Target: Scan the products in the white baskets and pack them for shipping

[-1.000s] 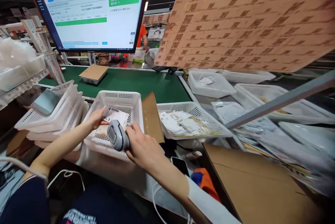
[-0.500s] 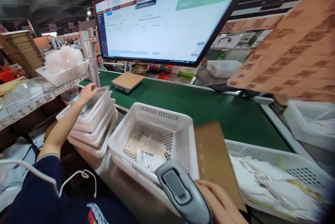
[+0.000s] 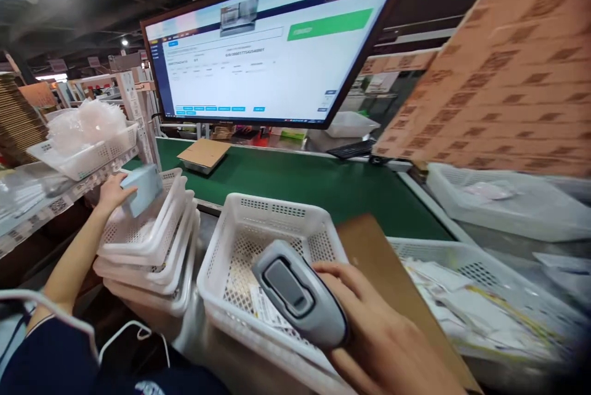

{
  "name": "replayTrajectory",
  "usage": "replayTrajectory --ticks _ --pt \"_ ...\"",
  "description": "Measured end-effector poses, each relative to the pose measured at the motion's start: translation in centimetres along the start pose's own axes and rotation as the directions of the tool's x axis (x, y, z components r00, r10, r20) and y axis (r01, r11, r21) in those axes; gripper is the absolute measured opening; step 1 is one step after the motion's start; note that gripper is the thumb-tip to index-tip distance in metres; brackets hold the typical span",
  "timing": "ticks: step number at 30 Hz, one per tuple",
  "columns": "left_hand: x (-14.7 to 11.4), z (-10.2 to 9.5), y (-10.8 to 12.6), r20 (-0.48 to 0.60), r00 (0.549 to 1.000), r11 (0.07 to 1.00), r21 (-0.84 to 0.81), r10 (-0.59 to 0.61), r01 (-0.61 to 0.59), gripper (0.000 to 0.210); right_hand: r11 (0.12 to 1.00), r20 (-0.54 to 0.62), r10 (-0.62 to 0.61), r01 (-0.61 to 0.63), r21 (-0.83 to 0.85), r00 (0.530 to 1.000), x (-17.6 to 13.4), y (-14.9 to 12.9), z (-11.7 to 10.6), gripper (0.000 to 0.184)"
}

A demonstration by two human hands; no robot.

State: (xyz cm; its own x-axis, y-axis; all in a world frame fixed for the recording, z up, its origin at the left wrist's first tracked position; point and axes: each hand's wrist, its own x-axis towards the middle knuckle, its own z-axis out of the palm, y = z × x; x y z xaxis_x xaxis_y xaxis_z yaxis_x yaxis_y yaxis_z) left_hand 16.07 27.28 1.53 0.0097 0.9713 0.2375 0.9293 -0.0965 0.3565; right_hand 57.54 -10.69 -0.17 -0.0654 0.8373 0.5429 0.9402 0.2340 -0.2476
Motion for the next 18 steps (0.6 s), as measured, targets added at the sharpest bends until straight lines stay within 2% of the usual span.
replayTrajectory --ticks 2,5,7,9,12,14,16,18 --pt "-1.4 -2.1 2.2 -0.165 0.978 0.982 -0.121 0.124 -0.145 0.064 0.997 -0.035 -0.079 0.078 -0.023 0.996 2.0 -0.1 -0.9 0.046" --pt "-4.4 -4.4 6.2 -0.337 0.900 0.872 -0.307 0.275 -0.381 0.063 0.992 -0.108 -0.086 0.076 -0.098 0.990 4.3 -0.2 -2.2 0.044" --pt "-6.6 -5.0 9.1 -0.367 0.849 0.768 -0.387 0.380 -0.511 0.064 0.993 -0.083 -0.042 0.032 -0.117 0.996 4.9 -0.1 -3.2 0.043" --pt "-8.8 -4.8 12.1 -0.349 0.819 0.689 -0.443 0.456 -0.573 0.065 0.994 -0.023 0.007 -0.010 -0.111 1.000 4.5 0.2 -4.4 0.042" --pt "-11.6 -3.1 16.2 -0.288 0.790 0.617 -0.502 0.541 -0.606 0.065 0.992 -0.044 0.091 -0.095 -0.088 0.995 2.1 1.3 -6.1 0.038" --pt "-13.0 -1.3 18.2 -0.225 0.792 0.613 -0.527 0.568 -0.589 0.067 0.988 -0.061 0.146 -0.149 -0.040 0.987 -0.4 2.5 -7.3 0.035" --pt "-14.1 1.2 19.8 -0.114 0.827 0.663 -0.542 0.550 -0.516 0.073 0.982 -0.070 0.189 -0.189 0.017 0.979 -3.0 4.1 -8.9 0.033" --pt "-14.9 4.7 20.8 0.041 0.865 0.731 -0.555 0.500 -0.396 0.081 0.977 -0.092 0.211 -0.207 0.054 0.973 -5.5 6.2 -10.9 0.035"
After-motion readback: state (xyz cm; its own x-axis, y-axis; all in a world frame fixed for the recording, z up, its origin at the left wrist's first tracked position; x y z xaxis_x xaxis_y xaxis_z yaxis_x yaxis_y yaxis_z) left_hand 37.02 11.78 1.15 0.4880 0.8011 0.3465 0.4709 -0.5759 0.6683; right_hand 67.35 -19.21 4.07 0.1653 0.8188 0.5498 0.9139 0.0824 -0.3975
